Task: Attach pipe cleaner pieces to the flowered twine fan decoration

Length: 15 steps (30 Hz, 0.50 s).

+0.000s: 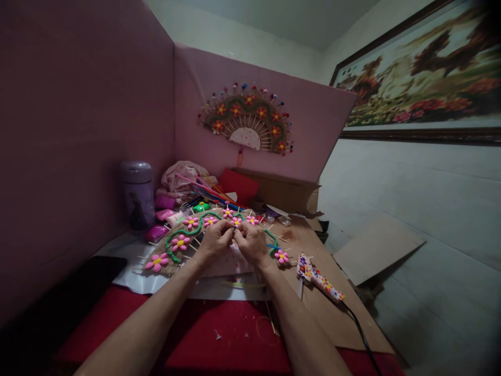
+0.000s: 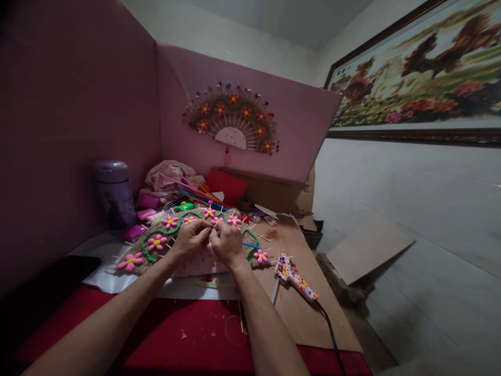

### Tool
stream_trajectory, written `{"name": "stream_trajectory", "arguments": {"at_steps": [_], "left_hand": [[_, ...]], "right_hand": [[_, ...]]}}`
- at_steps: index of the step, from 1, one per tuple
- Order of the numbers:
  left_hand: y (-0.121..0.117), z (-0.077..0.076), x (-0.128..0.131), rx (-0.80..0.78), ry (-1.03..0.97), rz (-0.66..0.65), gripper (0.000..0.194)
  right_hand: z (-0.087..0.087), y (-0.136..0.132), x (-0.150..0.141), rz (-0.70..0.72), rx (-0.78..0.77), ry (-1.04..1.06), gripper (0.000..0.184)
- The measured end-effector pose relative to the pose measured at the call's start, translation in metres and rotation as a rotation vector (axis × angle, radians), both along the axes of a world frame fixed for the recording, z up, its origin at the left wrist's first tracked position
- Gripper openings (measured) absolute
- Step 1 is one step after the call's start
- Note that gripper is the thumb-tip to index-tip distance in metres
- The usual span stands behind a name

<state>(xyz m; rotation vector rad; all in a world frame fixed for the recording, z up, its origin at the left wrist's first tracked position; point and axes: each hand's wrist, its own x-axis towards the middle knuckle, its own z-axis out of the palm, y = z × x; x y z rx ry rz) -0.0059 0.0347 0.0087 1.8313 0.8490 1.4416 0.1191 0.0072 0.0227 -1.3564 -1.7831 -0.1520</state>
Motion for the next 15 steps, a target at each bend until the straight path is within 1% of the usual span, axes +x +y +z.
{"name": "stream_trajectory", "arguments": {"at_steps": [3,5,6,8,10,11,13,15], "left_hand": [[-0.003,0.000,0.000,0.106,0.054,0.095,0.010],[-0.005,0.000,0.000,0.130,0.045,0.131,0.008],[-0.005,0.001,0.000,0.106,0.018,0.124,0.008],[-0.006,0.003,0.001,-0.002,-0.081,0.065,0.010],[-0.005,0.005,0.000,-0.120,-0.176,-0.011,0.014],[-0.004,0.005,0.000,-0.155,-0.201,-0.033,0.015],[-0.002,0.007,-0.002,-0.168,-0.179,-0.047,0.015],[0.000,0.007,-0.003,-0.148,-0.106,-0.034,0.013]], "right_hand": [[-0.001,-0.001,-0.004,0.000,0.010,0.061,0.016],[-0.002,-0.001,-0.006,0.010,0.008,0.100,0.016],[-0.002,-0.002,-0.007,0.020,0.002,0.114,0.017],[-0.001,-0.002,-0.006,0.043,-0.013,0.114,0.017],[0.001,-0.003,-0.004,0.051,-0.028,0.069,0.018],[0.002,-0.003,-0.002,0.048,-0.034,0.033,0.018],[0.004,-0.004,0.003,0.030,-0.037,-0.057,0.017],[0.007,-0.004,0.008,0.011,-0.036,-0.160,0.015]]}}
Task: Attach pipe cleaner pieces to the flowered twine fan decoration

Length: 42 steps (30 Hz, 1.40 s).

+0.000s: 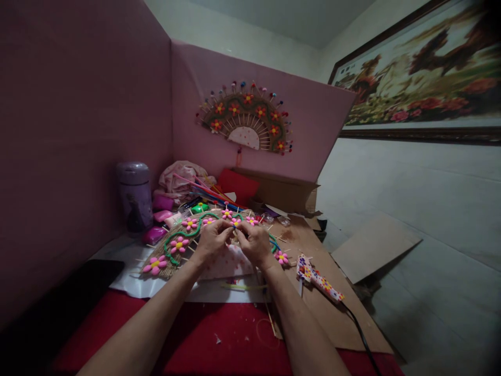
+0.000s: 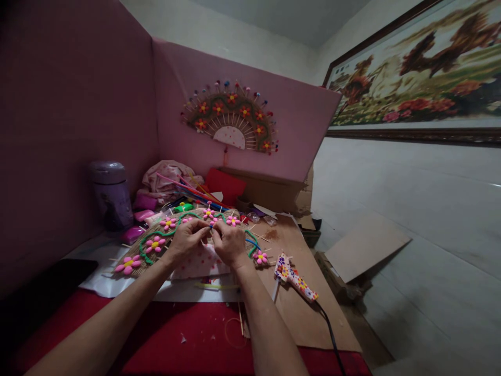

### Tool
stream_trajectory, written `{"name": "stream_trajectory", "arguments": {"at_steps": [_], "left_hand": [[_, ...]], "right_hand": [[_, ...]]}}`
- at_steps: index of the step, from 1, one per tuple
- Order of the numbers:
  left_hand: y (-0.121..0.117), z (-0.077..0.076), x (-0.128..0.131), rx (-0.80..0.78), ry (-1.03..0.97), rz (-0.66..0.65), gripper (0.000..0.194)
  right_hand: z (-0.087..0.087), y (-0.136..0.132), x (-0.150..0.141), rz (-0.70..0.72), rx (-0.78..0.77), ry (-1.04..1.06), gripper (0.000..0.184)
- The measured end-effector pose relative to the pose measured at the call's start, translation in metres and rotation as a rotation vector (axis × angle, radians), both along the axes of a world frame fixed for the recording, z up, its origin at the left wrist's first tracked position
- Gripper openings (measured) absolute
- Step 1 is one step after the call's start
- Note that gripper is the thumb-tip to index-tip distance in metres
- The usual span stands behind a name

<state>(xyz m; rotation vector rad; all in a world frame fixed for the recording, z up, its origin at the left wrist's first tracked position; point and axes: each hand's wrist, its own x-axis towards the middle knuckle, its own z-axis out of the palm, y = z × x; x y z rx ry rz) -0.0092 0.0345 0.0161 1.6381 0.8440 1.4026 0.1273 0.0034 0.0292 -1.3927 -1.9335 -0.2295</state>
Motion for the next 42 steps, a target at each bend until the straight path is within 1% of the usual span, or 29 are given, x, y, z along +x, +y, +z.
{"name": "stream_trajectory", "arguments": {"at_steps": [4,7,9,14,18,20,22,26,28,30,32,34,36,37,39,42], "left_hand": [[0.001,0.000,-0.002,0.027,0.102,0.023,0.012],[0.000,0.002,-0.001,-0.001,0.122,0.008,0.012],[-0.002,0.004,-0.001,-0.048,0.073,-0.023,0.014],[0.001,0.008,-0.004,-0.175,-0.146,-0.091,0.023],[0.006,0.005,-0.006,-0.221,-0.189,-0.075,0.024],[0.006,0.004,-0.006,-0.195,-0.152,-0.048,0.021],[0.006,0.003,-0.006,-0.137,-0.072,0.001,0.017],[0.006,0.001,-0.008,0.058,0.126,0.121,0.010],[0.007,0.001,-0.009,0.108,0.196,0.092,0.008],[0.007,0.001,-0.011,0.076,0.213,-0.013,0.007],[0.005,0.004,-0.011,-0.030,0.169,-0.141,0.005],[0.001,0.008,-0.011,-0.154,0.075,-0.259,0.011],[-0.005,0.012,-0.009,-0.229,-0.044,-0.346,0.021],[-0.007,0.014,-0.008,-0.248,-0.106,-0.369,0.025],[-0.011,0.015,-0.005,-0.275,-0.215,-0.361,0.030],[-0.012,0.013,0.000,-0.284,-0.300,-0.255,0.034]], "right_hand": [[0.005,-0.001,0.007,-0.024,0.005,-0.166,0.013],[0.006,-0.002,0.010,-0.017,0.006,-0.213,0.013],[0.005,-0.001,0.009,-0.007,-0.002,-0.193,0.014],[0.000,0.002,0.004,0.012,0.027,-0.062,0.019],[0.000,0.002,0.001,0.042,0.057,-0.137,0.015],[0.001,0.000,-0.001,0.056,0.040,-0.195,0.012],[0.002,-0.002,-0.002,0.064,0.009,-0.249,0.011],[0.006,-0.005,-0.001,0.106,-0.025,-0.322,0.010],[0.007,-0.005,0.001,0.153,-0.024,-0.315,0.013],[0.008,-0.004,0.004,0.187,-0.012,-0.234,0.013],[0.008,-0.002,0.006,0.204,-0.004,-0.047,0.012],[0.009,-0.001,0.007,0.226,-0.008,0.192,0.009],[0.008,0.001,0.006,0.256,-0.021,0.365,0.013],[0.008,0.001,0.005,0.267,-0.020,0.412,0.016],[0.007,0.000,0.002,0.271,-0.010,0.431,0.018],[0.005,-0.004,-0.006,0.234,0.003,0.376,0.018]]}}
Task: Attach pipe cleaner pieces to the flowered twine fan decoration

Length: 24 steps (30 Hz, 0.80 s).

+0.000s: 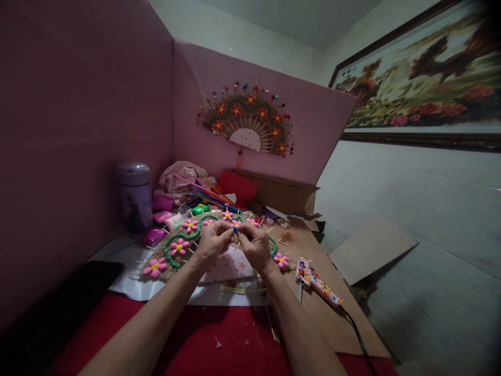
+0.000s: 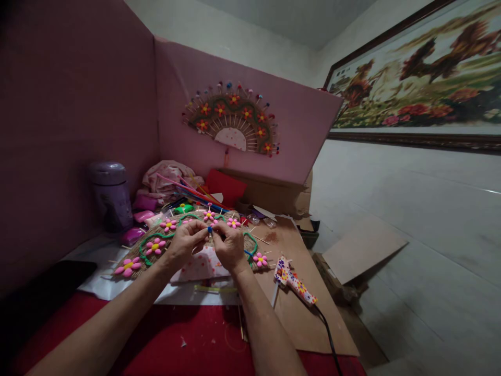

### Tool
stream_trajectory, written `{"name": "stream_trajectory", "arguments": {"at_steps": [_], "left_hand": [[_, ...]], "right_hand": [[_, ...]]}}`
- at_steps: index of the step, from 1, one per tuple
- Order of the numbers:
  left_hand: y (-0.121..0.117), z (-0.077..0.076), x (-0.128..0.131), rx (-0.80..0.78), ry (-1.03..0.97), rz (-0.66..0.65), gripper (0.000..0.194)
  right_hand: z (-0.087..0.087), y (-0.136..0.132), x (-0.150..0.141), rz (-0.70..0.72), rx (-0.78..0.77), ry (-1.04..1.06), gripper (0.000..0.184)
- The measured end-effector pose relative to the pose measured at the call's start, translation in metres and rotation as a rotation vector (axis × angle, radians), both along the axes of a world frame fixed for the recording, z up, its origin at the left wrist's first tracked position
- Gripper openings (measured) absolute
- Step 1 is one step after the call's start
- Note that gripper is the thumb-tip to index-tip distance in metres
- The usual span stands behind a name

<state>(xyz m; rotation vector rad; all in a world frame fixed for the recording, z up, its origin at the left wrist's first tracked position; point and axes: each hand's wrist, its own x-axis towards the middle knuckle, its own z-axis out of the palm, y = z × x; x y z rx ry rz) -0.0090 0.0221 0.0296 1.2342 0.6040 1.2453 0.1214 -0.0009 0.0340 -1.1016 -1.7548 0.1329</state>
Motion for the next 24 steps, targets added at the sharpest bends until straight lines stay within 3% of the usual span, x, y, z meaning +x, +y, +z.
{"name": "stream_trajectory", "arguments": {"at_steps": [7,10,14,19,24], "left_hand": [[0.002,-0.009,0.004,0.182,0.060,0.267,0.016],[0.003,-0.009,0.002,0.204,0.076,0.256,0.009],[0.004,-0.009,0.003,0.186,0.066,0.230,0.012],[0.001,-0.012,0.009,0.094,-0.003,0.297,0.012],[-0.004,-0.005,0.009,0.099,0.049,0.274,0.017]], "right_hand": [[0.000,-0.005,-0.009,-0.013,-0.032,-0.041,0.021],[0.001,-0.003,-0.004,-0.002,-0.053,-0.073,0.021],[0.004,-0.002,0.001,-0.013,-0.073,-0.110,0.020],[0.003,-0.001,0.001,0.023,-0.076,-0.064,0.021],[0.001,0.004,0.005,0.051,-0.104,-0.037,0.021]]}}
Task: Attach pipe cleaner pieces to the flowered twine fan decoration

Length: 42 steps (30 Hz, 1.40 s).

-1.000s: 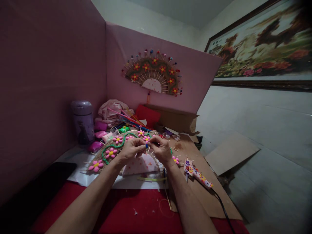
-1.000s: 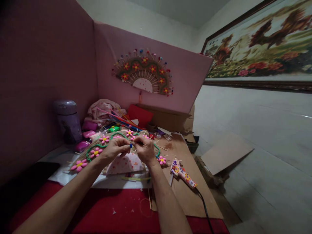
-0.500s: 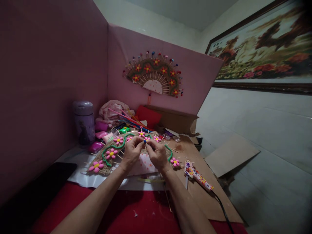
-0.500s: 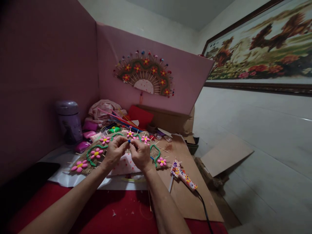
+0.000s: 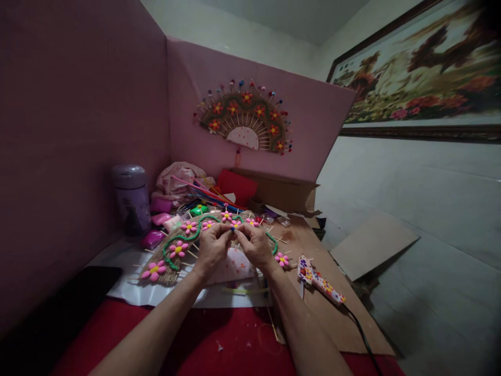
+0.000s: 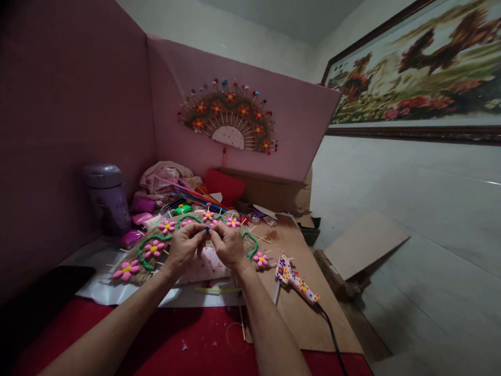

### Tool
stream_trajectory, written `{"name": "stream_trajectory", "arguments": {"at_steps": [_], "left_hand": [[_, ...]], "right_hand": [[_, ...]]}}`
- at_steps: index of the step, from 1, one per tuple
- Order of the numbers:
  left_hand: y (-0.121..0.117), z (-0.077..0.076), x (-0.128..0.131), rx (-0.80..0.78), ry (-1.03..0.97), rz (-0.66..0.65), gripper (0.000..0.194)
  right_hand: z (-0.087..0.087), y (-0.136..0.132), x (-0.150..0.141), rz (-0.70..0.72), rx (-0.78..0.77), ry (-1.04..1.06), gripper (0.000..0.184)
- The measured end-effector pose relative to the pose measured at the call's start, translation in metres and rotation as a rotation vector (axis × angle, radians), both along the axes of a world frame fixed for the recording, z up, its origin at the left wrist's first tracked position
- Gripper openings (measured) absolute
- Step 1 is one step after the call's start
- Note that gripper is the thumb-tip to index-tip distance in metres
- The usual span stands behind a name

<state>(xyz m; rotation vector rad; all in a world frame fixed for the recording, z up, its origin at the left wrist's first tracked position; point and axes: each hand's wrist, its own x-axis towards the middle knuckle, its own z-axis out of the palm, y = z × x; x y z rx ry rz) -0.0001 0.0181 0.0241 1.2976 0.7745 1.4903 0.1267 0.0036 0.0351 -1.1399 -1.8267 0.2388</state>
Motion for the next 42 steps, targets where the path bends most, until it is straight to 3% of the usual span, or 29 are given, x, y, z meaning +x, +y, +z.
{"name": "stream_trajectory", "arguments": {"at_steps": [5,12,16,23,30,35,42], "left_hand": [[0.000,0.009,-0.005,-0.055,0.045,-0.113,0.026],[0.004,0.009,-0.009,-0.180,-0.026,-0.249,0.034],[0.004,0.007,-0.007,-0.191,-0.064,-0.220,0.032],[0.003,-0.007,0.001,-0.023,0.057,0.001,0.019],[0.007,-0.002,-0.004,-0.098,0.033,-0.191,0.025],[0.004,0.005,-0.006,-0.175,-0.016,-0.189,0.029],[0.009,0.000,-0.007,-0.289,-0.250,-0.272,0.034]], "right_hand": [[0.004,-0.001,0.007,0.052,-0.004,-0.030,0.019],[0.005,-0.001,0.010,0.034,0.003,-0.085,0.018],[0.002,-0.001,0.003,0.001,0.029,-0.053,0.018],[-0.007,0.002,-0.005,-0.159,0.081,-0.132,0.016],[0.005,-0.001,0.011,-0.157,0.024,-0.331,0.013],[0.007,-0.005,0.010,-0.155,0.039,-0.354,0.014],[0.005,-0.004,0.008,-0.134,0.058,-0.303,0.015]]}}
